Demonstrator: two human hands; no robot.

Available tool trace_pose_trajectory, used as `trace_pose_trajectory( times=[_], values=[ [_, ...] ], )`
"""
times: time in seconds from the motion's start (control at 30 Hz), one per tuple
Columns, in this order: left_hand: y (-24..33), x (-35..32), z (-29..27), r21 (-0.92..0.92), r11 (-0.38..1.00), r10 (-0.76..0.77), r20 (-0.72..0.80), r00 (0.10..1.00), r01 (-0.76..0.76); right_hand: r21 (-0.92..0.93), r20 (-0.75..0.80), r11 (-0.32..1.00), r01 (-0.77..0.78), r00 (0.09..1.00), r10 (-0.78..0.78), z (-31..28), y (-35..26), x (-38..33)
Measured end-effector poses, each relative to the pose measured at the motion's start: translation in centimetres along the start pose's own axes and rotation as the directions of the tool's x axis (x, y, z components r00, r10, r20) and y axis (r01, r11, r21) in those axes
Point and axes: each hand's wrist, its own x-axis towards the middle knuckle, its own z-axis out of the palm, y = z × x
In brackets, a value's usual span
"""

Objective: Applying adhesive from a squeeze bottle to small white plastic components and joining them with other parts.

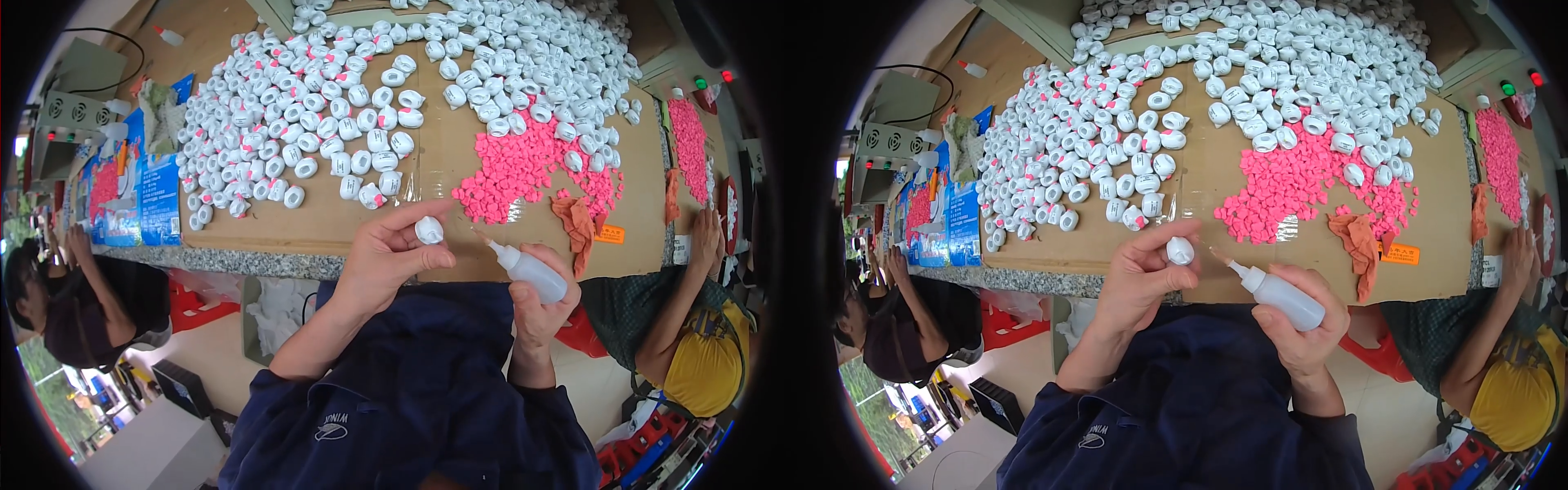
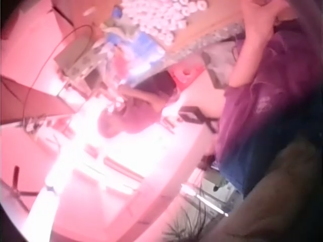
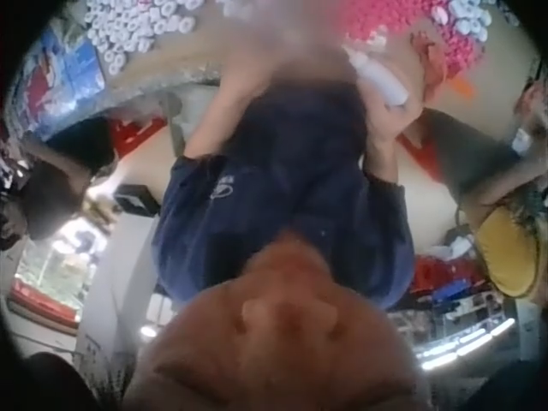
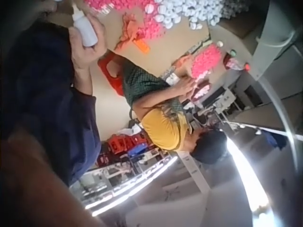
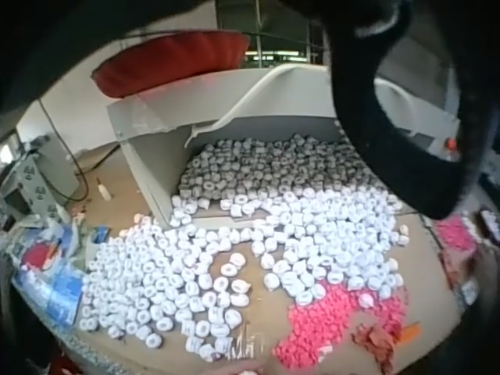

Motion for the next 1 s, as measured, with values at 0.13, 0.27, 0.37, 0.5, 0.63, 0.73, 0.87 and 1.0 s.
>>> trace_pose_trajectory(
  times=[0.13, 0.27, 0.37, 0.5, 0.63, 0.73, 0.87, 1.0],
  values=[
    [0.1, -0.2, 0.1, -0.094, 0.995, -0.028, -0.046, 0.999, 0.024, -0.055, 0.014, 0.998, 0.031, 0.999, -0.03, -0.2, -0.2, 0.2],
    [0.0, -0.3, -0.3, -0.051, 0.999, 0.0, -0.043, 0.999, -0.002, -0.074, 0.036, 0.996, 0.042, 0.999, -0.039, -0.1, -0.5, 0.2],
    [-0.4, -0.3, -0.8, 0.013, 1.0, -0.007, -0.061, 0.998, 0.008, -0.062, 0.031, 0.998, -0.002, 1.0, 0.004, 0.3, -0.9, 0.3],
    [-0.6, -0.2, -0.9, -0.008, 1.0, 0.0, -0.074, 0.997, -0.001, -0.133, 0.046, 0.98, -0.151, 0.986, 0.158, 0.4, -1.2, 0.1],
    [-0.5, -0.2, -0.8, -0.011, 1.0, -0.007, -0.066, 0.998, 0.006, -0.141, 0.045, 0.978, -0.156, 0.985, 0.164, 0.6, -1.0, 0.1],
    [-0.5, -0.3, -0.8, -0.008, 1.0, -0.009, -0.069, 0.998, 0.009, -0.131, 0.044, 0.977, -0.169, 0.983, 0.176, 0.7, -1.1, 0.2],
    [-0.5, -0.3, -0.9, -0.01, 1.0, -0.005, -0.078, 0.997, 0.004, -0.142, 0.057, 0.973, -0.181, 0.98, 0.19, 0.5, -1.1, 0.1],
    [-0.5, -0.3, -0.9, -0.013, 1.0, -0.016, -0.086, 0.996, 0.015, -0.134, 0.051, 0.976, -0.173, 0.982, 0.181, 0.5, -1.1, 0.0]
  ],
)
